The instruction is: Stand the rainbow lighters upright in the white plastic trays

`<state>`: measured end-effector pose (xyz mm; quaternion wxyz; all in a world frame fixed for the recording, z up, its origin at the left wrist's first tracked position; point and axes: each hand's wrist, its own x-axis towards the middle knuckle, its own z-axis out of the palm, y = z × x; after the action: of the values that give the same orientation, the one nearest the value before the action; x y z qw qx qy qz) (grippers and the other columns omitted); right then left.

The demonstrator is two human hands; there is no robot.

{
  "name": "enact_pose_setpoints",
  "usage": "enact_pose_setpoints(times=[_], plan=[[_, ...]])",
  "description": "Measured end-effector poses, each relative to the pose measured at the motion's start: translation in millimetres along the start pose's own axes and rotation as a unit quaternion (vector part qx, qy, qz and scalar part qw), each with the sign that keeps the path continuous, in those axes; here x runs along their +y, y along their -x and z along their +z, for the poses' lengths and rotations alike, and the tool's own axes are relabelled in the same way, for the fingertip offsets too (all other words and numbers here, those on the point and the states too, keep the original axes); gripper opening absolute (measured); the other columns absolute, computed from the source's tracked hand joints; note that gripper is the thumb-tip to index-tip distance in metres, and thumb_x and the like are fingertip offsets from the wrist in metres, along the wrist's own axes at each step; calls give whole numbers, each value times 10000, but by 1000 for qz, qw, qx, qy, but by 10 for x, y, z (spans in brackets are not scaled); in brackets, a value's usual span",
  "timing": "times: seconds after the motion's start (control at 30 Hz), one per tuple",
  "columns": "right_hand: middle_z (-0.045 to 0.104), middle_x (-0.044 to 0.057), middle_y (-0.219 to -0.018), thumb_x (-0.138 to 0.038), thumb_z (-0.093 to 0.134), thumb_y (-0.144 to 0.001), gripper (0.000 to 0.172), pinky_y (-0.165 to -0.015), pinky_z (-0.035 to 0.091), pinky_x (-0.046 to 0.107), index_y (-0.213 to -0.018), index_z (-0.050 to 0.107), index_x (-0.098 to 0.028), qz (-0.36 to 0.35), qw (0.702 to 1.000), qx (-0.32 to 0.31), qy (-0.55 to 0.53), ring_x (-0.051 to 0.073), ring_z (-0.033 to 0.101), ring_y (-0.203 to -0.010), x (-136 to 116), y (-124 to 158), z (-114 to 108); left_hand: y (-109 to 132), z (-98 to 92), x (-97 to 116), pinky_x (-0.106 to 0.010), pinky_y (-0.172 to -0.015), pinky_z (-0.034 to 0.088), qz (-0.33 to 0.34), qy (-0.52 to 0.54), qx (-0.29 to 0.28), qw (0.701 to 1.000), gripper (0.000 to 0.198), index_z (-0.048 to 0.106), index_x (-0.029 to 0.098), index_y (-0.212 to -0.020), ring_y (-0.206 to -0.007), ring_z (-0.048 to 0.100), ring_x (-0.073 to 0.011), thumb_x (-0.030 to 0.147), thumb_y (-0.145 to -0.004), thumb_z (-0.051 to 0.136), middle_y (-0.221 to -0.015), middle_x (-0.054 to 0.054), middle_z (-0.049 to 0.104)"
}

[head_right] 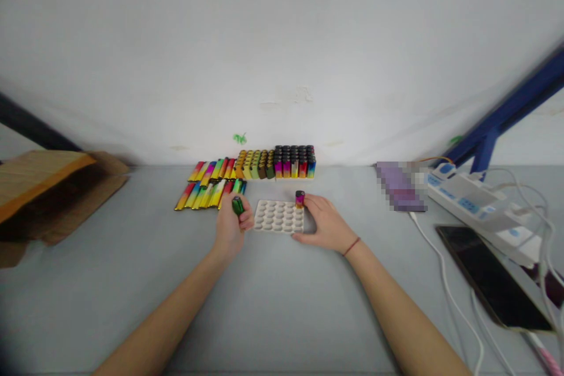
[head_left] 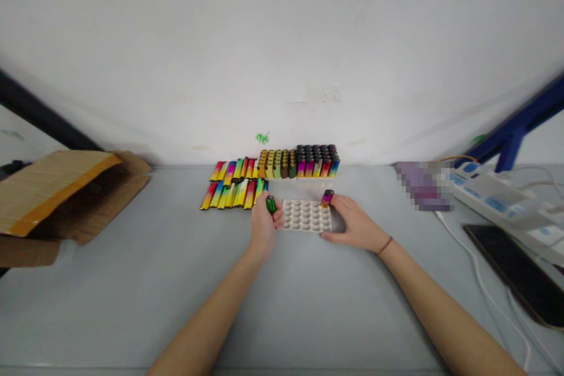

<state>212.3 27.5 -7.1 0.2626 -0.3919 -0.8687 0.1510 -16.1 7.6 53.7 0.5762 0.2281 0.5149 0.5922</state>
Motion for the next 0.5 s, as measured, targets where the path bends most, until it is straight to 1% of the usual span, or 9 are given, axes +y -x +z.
enact_pose_setpoints(times=[0.1, 0.17, 0.27, 0.37, 0.43, 0.5], plan=[[577, 192, -1345, -512, 745, -741, 763, -1061, 411, 544, -1368, 473, -172, 0, 1000, 3, 3, 363, 535, -1248, -2, -1, -3, 2, -2, 12, -160, -338, 175, -8, 12, -1, 1000, 450, 389, 209, -540, -317, 203, -50, 540, -842, 432, -395, 89, 236], [578, 199, -1341, -512, 745, -743, 759, -1063, 412, 539, -1359, 478, -157, -2, 1000, 5, 5, 361, 535, -1247, -3, 0, -3, -6, -6, 11, -160, -336, 165, -11, 8, -2, 1000, 461, 380, 209, -533, -316, 191, -50, 538, -854, 416, -392, 89, 225], [580, 202, -1338, -518, 742, -746, 761, -1063, 413, 539, -1359, 482, -149, -2, 1000, 4, 7, 362, 534, -1249, -1, 2, 1, -18, -7, 9, -158, -335, 163, -5, -6, -4, 1000, 417, 390, 206, -532, -320, 185, -49, 467, -856, 421, -391, 89, 230], [579, 197, -1343, -528, 737, -748, 765, -1066, 409, 545, -1367, 480, -159, -1, 1000, 4, 4, 364, 532, -1253, 2, 4, 4, -18, 0, 21, -154, -332, 159, 7, -16, 11, 1000, 361, 396, 205, -536, -322, 191, -49, 394, -842, 426, -393, 86, 247], [576, 198, -1346, -531, 735, -749, 766, -1069, 406, 549, -1367, 480, -158, 1, 1000, 4, 3, 365, 530, -1254, 4, 5, 4, -11, 4, 32, -153, -333, 161, 18, -16, 20, 1000, 340, 398, 204, -542, -325, 200, -49, 374, -836, 429, -396, 85, 254], [575, 200, -1348, -529, 735, -750, 762, -1070, 406, 546, -1364, 480, -155, 2, 1000, 3, 3, 363, 530, -1254, 2, 4, 2, -5, 3, 37, -154, -339, 170, 25, -14, 14, 999, 335, 407, 203, -555, -330, 212, -48, 384, -835, 442, -407, 85, 266]])
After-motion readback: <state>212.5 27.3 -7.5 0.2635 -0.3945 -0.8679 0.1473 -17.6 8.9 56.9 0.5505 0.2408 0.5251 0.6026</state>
